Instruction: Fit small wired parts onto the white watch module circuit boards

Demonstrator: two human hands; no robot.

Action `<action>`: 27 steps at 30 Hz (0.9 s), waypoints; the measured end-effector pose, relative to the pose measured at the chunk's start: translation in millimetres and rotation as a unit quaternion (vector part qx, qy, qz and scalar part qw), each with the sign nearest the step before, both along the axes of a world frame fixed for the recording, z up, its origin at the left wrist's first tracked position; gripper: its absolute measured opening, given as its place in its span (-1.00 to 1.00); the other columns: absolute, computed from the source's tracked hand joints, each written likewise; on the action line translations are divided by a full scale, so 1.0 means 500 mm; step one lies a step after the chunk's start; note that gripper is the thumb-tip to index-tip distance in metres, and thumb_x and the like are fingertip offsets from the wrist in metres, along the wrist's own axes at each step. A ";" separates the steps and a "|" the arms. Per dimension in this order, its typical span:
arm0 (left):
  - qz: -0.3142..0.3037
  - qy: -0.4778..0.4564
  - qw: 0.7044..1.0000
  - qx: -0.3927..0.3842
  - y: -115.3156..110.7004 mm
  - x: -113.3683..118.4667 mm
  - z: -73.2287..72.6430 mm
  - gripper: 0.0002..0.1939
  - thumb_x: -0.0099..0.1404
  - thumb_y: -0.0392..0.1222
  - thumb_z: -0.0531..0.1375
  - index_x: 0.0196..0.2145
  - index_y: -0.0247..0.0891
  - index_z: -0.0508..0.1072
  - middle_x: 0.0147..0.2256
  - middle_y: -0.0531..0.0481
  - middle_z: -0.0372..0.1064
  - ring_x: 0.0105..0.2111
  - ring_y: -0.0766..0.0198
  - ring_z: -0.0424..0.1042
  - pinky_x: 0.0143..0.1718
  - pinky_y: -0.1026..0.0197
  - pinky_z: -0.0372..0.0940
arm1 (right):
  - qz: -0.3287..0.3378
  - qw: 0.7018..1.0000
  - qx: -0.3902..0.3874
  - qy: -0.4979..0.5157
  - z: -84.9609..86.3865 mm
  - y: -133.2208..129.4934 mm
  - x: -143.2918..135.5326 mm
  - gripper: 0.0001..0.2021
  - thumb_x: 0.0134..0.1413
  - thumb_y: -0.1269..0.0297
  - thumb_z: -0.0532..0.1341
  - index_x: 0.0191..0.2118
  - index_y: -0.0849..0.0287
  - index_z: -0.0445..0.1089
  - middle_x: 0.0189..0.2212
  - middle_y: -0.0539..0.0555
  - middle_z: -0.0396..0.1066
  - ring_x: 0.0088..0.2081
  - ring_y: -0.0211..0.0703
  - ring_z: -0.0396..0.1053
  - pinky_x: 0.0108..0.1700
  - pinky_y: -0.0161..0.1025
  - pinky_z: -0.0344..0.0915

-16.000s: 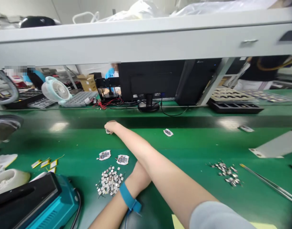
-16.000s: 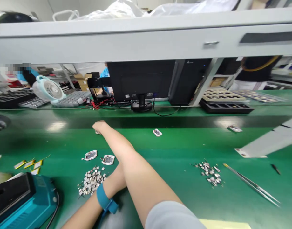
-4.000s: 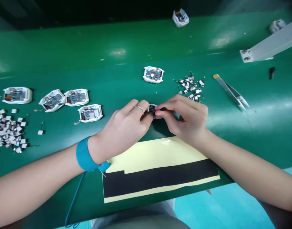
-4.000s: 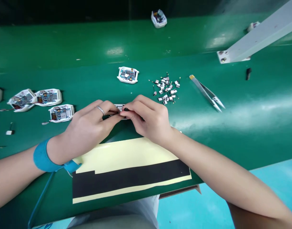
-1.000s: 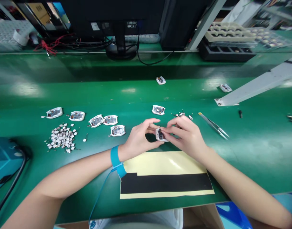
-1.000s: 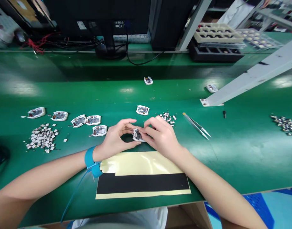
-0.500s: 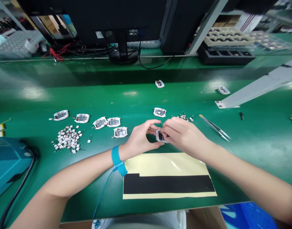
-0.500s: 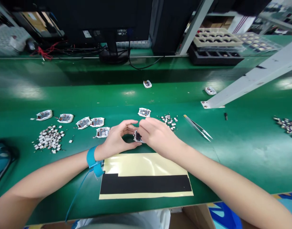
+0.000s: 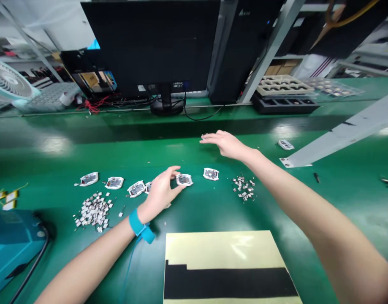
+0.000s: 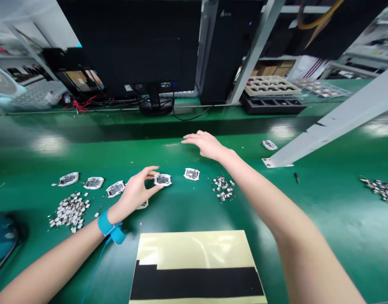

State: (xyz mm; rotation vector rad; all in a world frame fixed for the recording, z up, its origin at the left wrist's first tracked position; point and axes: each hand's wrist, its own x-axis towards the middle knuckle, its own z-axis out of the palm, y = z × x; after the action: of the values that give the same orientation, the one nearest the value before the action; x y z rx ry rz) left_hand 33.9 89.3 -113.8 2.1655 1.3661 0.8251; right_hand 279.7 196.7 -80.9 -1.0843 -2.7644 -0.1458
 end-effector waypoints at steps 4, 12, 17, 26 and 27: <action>0.026 0.106 0.994 0.033 0.024 -0.042 -0.004 -0.62 0.06 -0.30 0.21 -0.13 -0.31 0.28 -0.23 -0.18 0.39 -0.18 -0.01 0.37 -0.18 -0.11 0.30 | -0.031 0.997 -0.010 -0.068 -0.031 0.129 0.007 -0.56 -0.08 0.61 0.13 -0.04 0.14 0.26 0.00 0.09 0.24 -0.14 -0.13 0.24 -0.15 -0.11 0.21; -0.128 0.167 0.976 0.051 0.003 0.070 0.031 -0.79 0.22 -0.37 0.02 -0.23 -0.30 0.40 -0.25 -0.09 0.40 -0.22 0.16 0.36 -0.15 0.09 0.30 | -0.089 0.987 -0.041 -0.124 0.001 0.162 0.021 -0.80 -0.14 0.33 0.24 -0.33 0.32 0.39 -0.34 0.17 0.39 -0.25 -0.08 0.30 -0.24 -0.22 0.16; -0.227 0.153 0.961 0.037 0.010 0.216 0.000 -0.82 0.22 -0.33 0.07 -0.26 -0.30 0.44 -0.34 -0.09 0.37 -0.29 0.18 0.38 -0.21 0.14 0.31 | -0.202 0.978 0.012 -0.059 0.065 0.013 0.084 -0.71 -0.07 0.25 0.13 -0.27 0.39 0.36 -0.33 0.27 0.38 -0.26 0.03 0.28 -0.28 -0.18 0.11; -0.230 0.047 0.971 -0.048 0.035 0.276 -0.029 -0.89 0.15 -0.43 0.13 -0.44 -0.37 0.45 -0.37 -0.12 0.42 -0.27 0.16 0.40 -0.15 0.08 0.28 | -0.144 0.986 -0.079 -0.027 0.045 -0.313 0.134 -0.78 -0.03 0.21 0.16 -0.28 0.24 0.36 -0.45 0.06 0.35 -0.37 -0.16 0.27 -0.27 -0.24 0.17; -0.215 0.027 0.974 -0.067 0.034 0.264 -0.025 -0.90 0.15 -0.43 0.14 -0.40 -0.36 0.44 -0.36 -0.10 0.43 -0.29 0.20 0.42 -0.18 0.12 0.31 | -0.135 0.987 -0.084 -0.027 0.031 -0.323 0.118 -0.80 -0.04 0.22 0.17 -0.31 0.23 0.37 -0.45 0.06 0.35 -0.36 -0.15 0.27 -0.25 -0.23 0.17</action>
State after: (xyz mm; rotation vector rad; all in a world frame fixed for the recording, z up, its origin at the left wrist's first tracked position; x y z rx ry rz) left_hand 165.9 106.2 -126.1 2.2680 0.8925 0.4954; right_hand 338.6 35.0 -65.7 -1.5190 -2.7024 0.0250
